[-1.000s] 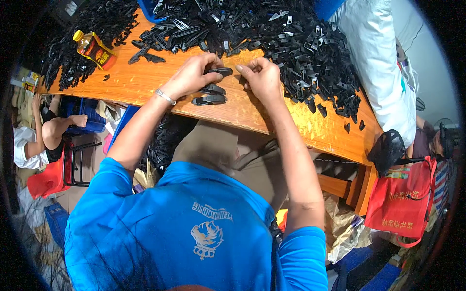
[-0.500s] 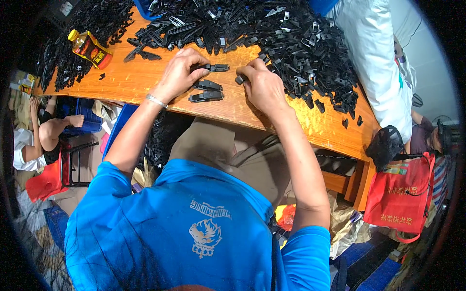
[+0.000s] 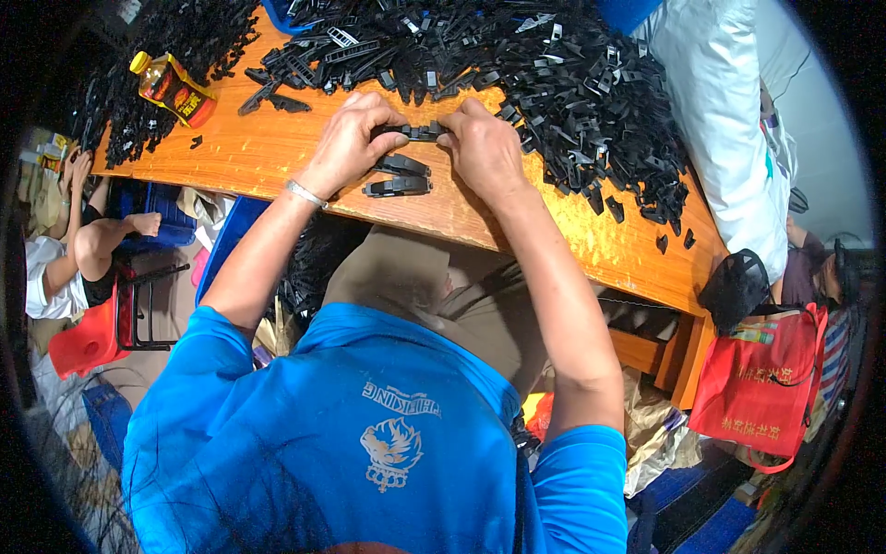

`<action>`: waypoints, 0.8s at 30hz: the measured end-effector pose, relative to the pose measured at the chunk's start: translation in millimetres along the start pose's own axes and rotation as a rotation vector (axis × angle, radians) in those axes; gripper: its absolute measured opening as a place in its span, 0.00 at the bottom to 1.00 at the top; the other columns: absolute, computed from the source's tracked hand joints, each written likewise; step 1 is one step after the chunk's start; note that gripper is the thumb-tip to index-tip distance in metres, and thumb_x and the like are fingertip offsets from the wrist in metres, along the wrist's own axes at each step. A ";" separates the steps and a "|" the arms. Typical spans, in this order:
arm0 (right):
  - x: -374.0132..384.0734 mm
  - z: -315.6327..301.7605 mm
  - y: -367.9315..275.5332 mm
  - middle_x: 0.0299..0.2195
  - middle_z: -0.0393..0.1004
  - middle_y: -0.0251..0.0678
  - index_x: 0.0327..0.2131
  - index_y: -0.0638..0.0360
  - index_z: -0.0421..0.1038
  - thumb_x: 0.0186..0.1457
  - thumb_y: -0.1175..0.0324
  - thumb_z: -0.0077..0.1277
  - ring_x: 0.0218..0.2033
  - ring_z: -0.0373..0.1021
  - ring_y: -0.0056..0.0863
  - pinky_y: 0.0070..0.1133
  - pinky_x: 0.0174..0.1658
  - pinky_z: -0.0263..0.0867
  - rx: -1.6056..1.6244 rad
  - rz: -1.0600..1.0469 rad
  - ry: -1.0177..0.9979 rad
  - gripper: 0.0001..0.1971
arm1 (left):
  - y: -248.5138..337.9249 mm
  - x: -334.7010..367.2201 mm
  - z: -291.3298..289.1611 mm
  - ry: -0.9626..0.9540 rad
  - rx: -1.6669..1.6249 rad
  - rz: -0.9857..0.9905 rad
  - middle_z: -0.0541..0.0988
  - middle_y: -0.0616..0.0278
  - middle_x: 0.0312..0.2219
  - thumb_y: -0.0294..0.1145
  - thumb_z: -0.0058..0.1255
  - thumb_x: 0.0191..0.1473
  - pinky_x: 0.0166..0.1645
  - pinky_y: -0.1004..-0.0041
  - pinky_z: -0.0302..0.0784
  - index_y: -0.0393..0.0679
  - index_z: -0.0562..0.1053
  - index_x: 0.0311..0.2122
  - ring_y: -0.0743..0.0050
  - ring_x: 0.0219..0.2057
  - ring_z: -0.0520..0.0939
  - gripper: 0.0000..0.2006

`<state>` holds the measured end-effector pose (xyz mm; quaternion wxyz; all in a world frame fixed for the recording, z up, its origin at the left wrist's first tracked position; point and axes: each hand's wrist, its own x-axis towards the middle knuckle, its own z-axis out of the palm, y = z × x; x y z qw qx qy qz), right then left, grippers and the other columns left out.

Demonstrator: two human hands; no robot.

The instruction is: The person assembles plastic components by snapping pieces together by hand, pulls additional plastic parts from a bin onto the workbench, and continues assembling the components.

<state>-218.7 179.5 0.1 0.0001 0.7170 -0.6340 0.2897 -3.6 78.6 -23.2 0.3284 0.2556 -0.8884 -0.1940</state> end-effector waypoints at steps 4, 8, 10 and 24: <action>5.8 15.0 -0.3 0.33 0.77 0.40 0.34 0.57 0.83 0.51 0.68 0.66 0.31 0.78 0.46 0.37 0.35 0.75 -0.026 -0.127 0.019 0.07 | 11.5 4.6 4.9 -0.003 -0.040 -0.038 0.79 0.53 0.33 0.30 0.68 0.51 0.47 0.59 0.77 0.39 0.82 0.37 0.50 0.41 0.80 0.10; 9.9 9.4 -0.6 0.33 0.78 0.39 0.39 0.59 0.83 0.53 0.65 0.67 0.36 0.77 0.45 0.35 0.39 0.73 -0.007 -0.066 -0.061 0.11 | 8.4 6.5 8.6 -0.006 -0.032 -0.051 0.80 0.53 0.34 0.30 0.68 0.52 0.47 0.61 0.77 0.38 0.81 0.37 0.50 0.41 0.81 0.09; 2.0 3.2 0.5 0.34 0.78 0.40 0.40 0.59 0.83 0.55 0.65 0.66 0.36 0.77 0.45 0.34 0.40 0.74 0.021 -0.065 -0.064 0.11 | -4.0 8.0 3.3 -0.184 -0.131 -0.085 0.81 0.54 0.39 0.34 0.68 0.52 0.50 0.58 0.78 0.42 0.83 0.39 0.50 0.45 0.82 0.11; -68.9 -29.0 36.0 0.37 0.81 0.41 0.39 0.58 0.84 0.59 0.70 0.62 0.38 0.80 0.42 0.31 0.42 0.75 0.022 0.146 0.256 0.06 | 60.3 -66.3 -35.9 -0.170 0.063 0.063 0.79 0.60 0.51 0.38 0.67 0.52 0.58 0.56 0.70 0.51 0.80 0.50 0.53 0.56 0.77 0.19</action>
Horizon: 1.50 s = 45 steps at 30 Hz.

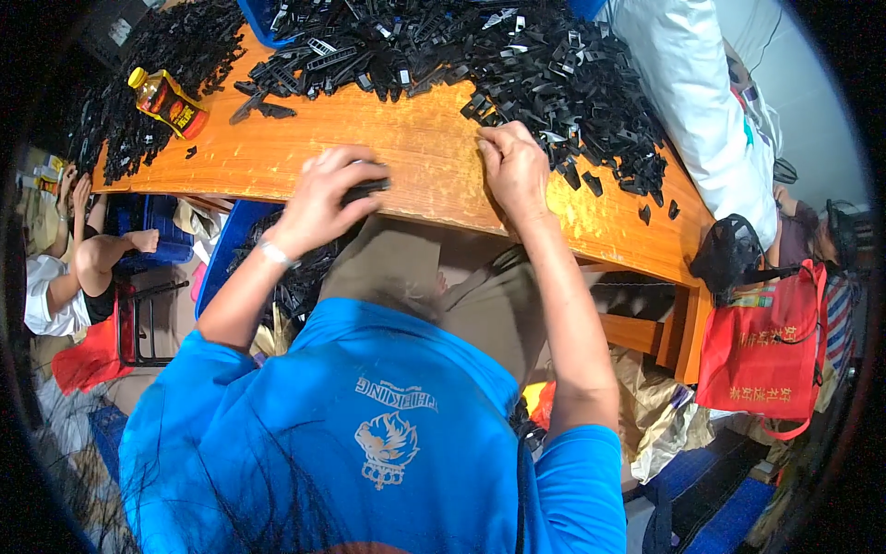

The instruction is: The person assembles plastic components by snapping pieces together by hand, pulls additional plastic parts from a bin onto the workbench, and continues assembling the components.

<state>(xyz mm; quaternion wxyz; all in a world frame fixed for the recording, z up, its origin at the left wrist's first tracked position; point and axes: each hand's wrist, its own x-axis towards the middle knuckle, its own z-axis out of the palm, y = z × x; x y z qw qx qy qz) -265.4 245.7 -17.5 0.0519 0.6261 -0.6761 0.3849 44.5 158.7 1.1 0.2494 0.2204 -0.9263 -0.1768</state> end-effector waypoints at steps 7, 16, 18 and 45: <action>22.8 -9.7 0.5 0.44 0.78 0.38 0.46 0.52 0.81 0.59 0.71 0.58 0.39 0.79 0.48 0.39 0.42 0.75 -0.264 0.007 -0.087 0.11 | -37.6 -97.5 -82.2 0.217 0.041 -0.228 0.84 0.56 0.45 0.32 0.65 0.54 0.57 0.58 0.72 0.41 0.81 0.35 0.54 0.50 0.81 0.07; 47.8 9.4 1.0 0.45 0.77 0.43 0.44 0.58 0.79 0.57 0.74 0.58 0.41 0.78 0.53 0.39 0.43 0.74 -0.381 -0.006 -0.278 0.11 | -109.6 -12.3 -62.7 0.446 0.295 -0.241 0.81 0.56 0.47 0.30 0.64 0.54 0.54 0.57 0.77 0.44 0.81 0.45 0.49 0.50 0.79 0.12; 51.7 10.8 -17.6 0.44 0.77 0.43 0.44 0.58 0.79 0.57 0.73 0.60 0.40 0.78 0.52 0.39 0.43 0.74 -0.333 -0.028 -0.291 0.11 | -132.9 -3.3 -54.9 0.377 0.348 -0.258 0.80 0.58 0.50 0.29 0.63 0.54 0.57 0.57 0.76 0.46 0.81 0.47 0.50 0.54 0.78 0.14; 39.9 25.6 -61.3 0.39 0.79 0.45 0.40 0.59 0.82 0.53 0.68 0.66 0.39 0.78 0.49 0.38 0.43 0.74 -0.177 -0.038 -0.411 0.11 | -50.5 17.6 3.2 0.156 -0.156 -0.290 0.83 0.59 0.41 0.27 0.70 0.50 0.51 0.66 0.78 0.41 0.80 0.46 0.61 0.44 0.82 0.17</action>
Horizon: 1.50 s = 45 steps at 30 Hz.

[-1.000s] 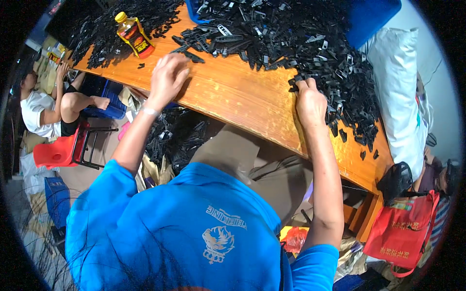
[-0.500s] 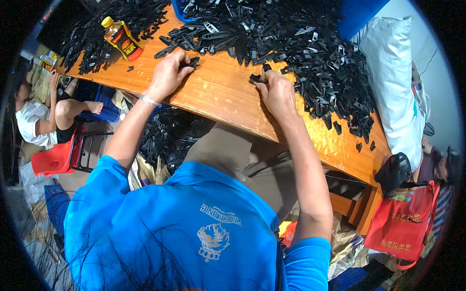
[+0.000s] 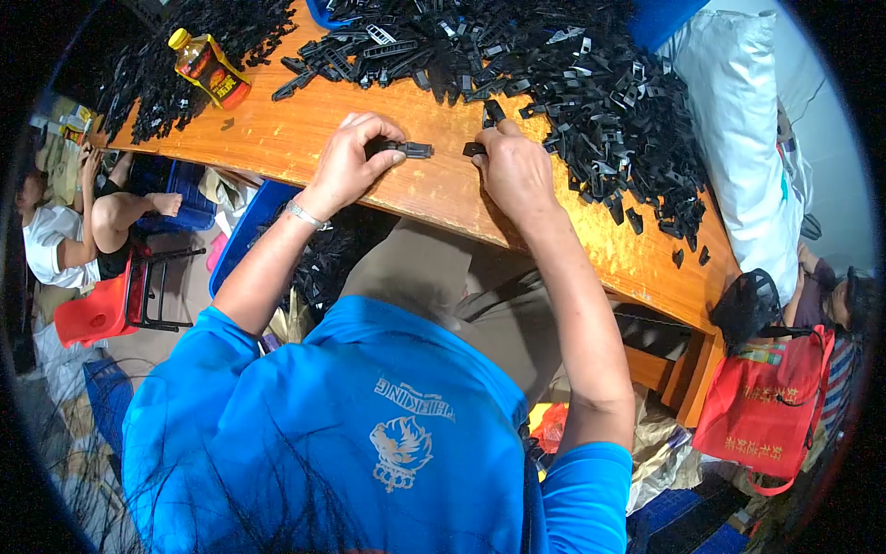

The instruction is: The person assembles plastic components by snapping pieces together by hand, pulls additional plastic parts from a bin onto the workbench, and continues assembling the components.

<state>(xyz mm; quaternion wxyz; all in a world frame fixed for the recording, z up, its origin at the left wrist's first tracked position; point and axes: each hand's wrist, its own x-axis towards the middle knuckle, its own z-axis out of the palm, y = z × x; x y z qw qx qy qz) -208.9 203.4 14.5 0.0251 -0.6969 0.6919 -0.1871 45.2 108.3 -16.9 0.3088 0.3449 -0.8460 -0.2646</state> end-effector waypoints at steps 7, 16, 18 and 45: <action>3.1 13.5 -39.7 0.37 0.77 0.40 0.39 0.55 0.84 0.53 0.68 0.67 0.38 0.78 0.45 0.37 0.42 0.74 0.307 -0.061 0.138 0.09 | -5.4 -7.8 -10.1 0.037 0.151 0.084 0.82 0.58 0.38 0.29 0.71 0.48 0.50 0.61 0.76 0.43 0.82 0.41 0.53 0.44 0.79 0.14; 17.6 37.7 -35.2 0.34 0.76 0.39 0.37 0.57 0.83 0.52 0.68 0.67 0.34 0.77 0.44 0.36 0.37 0.73 0.248 -0.207 0.124 0.09 | -2.0 -3.2 -3.2 0.056 0.095 0.151 0.80 0.57 0.34 0.29 0.69 0.49 0.47 0.59 0.75 0.43 0.83 0.38 0.51 0.41 0.79 0.10; 31.4 38.8 -39.3 0.32 0.75 0.36 0.35 0.56 0.82 0.52 0.67 0.66 0.32 0.77 0.43 0.37 0.34 0.72 0.148 -0.324 0.133 0.08 | -0.6 -1.1 -2.1 0.068 0.092 0.113 0.80 0.57 0.34 0.28 0.69 0.49 0.47 0.59 0.75 0.42 0.82 0.38 0.51 0.40 0.79 0.10; 38.0 -1.0 36.0 0.42 0.80 0.56 0.40 0.65 0.77 0.55 0.65 0.64 0.45 0.78 0.54 0.40 0.49 0.72 0.058 0.287 0.066 0.14 | -96.8 17.3 -91.4 0.325 0.516 -0.183 0.84 0.47 0.41 0.36 0.65 0.57 0.49 0.55 0.79 0.42 0.80 0.48 0.45 0.46 0.84 0.16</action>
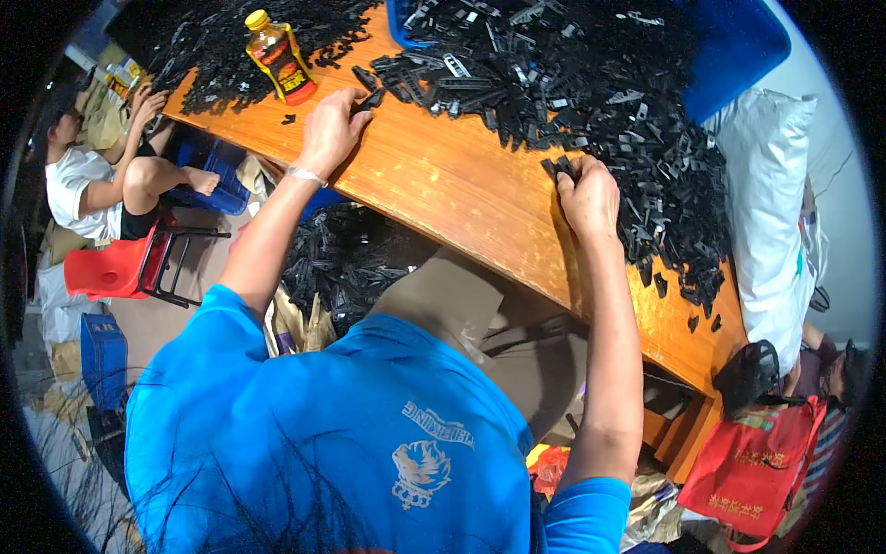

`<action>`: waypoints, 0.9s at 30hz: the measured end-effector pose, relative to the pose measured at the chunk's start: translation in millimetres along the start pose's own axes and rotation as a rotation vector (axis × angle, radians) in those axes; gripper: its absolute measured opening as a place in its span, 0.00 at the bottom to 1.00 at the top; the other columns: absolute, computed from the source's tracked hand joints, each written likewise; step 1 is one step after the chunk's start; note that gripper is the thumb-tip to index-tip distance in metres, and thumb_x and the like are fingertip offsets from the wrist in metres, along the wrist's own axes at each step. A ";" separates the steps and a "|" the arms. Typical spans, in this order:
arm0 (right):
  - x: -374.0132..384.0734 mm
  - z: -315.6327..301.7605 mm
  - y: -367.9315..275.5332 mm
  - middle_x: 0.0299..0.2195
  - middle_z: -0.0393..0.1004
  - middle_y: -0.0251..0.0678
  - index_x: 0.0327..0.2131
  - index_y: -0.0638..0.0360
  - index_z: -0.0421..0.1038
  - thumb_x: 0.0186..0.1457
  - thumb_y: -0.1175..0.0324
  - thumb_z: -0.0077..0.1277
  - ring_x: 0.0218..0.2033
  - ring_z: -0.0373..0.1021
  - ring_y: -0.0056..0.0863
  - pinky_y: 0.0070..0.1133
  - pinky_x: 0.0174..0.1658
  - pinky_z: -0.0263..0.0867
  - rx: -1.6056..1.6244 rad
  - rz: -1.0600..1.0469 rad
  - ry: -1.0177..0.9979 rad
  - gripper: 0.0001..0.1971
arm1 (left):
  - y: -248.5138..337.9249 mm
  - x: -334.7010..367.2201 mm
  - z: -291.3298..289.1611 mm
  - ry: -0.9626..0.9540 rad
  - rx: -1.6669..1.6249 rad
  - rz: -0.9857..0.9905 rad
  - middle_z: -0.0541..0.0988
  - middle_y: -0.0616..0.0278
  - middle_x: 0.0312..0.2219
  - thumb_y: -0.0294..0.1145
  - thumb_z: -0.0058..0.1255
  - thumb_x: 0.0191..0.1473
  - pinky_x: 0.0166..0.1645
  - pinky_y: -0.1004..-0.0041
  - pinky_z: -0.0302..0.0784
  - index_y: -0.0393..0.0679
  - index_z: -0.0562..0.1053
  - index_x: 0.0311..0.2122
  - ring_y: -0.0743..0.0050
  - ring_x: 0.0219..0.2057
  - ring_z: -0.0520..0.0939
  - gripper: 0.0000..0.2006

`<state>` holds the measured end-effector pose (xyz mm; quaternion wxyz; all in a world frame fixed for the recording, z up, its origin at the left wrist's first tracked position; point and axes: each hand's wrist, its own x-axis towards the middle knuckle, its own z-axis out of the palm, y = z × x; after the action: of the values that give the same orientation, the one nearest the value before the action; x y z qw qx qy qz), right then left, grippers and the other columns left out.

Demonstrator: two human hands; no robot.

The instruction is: The person assembles plastic components by snapping pieces together by hand, pulls additional plastic parts from a bin onto the workbench, and continues assembling the components.

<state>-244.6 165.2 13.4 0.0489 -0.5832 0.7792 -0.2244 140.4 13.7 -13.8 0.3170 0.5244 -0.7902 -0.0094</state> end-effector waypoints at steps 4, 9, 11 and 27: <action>-18.6 -5.3 -6.0 0.40 0.81 0.52 0.43 0.62 0.78 0.56 0.65 0.63 0.42 0.79 0.51 0.38 0.46 0.73 0.056 -0.037 0.078 0.14 | 32.6 -23.6 -9.7 -0.109 -0.122 -0.067 0.86 0.46 0.38 0.38 0.62 0.60 0.45 0.54 0.81 0.40 0.79 0.50 0.41 0.40 0.87 0.17; -45.8 7.5 -27.1 0.41 0.80 0.49 0.44 0.59 0.80 0.56 0.67 0.62 0.38 0.79 0.51 0.39 0.43 0.76 0.092 -0.331 0.106 0.12 | 51.5 -31.0 -11.9 -0.217 -0.064 -0.067 0.85 0.42 0.32 0.42 0.55 0.64 0.43 0.48 0.80 0.43 0.80 0.46 0.38 0.38 0.86 0.15; -57.8 9.8 -41.6 0.39 0.78 0.47 0.43 0.60 0.81 0.55 0.68 0.63 0.37 0.78 0.51 0.40 0.43 0.75 0.080 -0.322 0.010 0.12 | 60.7 -30.1 -21.5 -0.218 -0.040 -0.062 0.85 0.42 0.32 0.42 0.55 0.63 0.43 0.47 0.80 0.43 0.80 0.47 0.38 0.38 0.86 0.15; -53.6 31.7 -95.5 0.36 0.79 0.42 0.39 0.56 0.85 0.53 0.65 0.68 0.37 0.78 0.46 0.37 0.42 0.74 0.214 -0.349 -0.001 0.11 | 57.2 -46.7 -8.5 -0.269 -0.359 0.355 0.79 0.54 0.36 0.29 0.68 0.50 0.48 0.55 0.77 0.44 0.82 0.40 0.46 0.43 0.79 0.11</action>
<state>-132.3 184.9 13.9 0.0713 -0.7010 0.6380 -0.3104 109.3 81.2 -10.0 0.2938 0.3075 -0.8903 -0.1629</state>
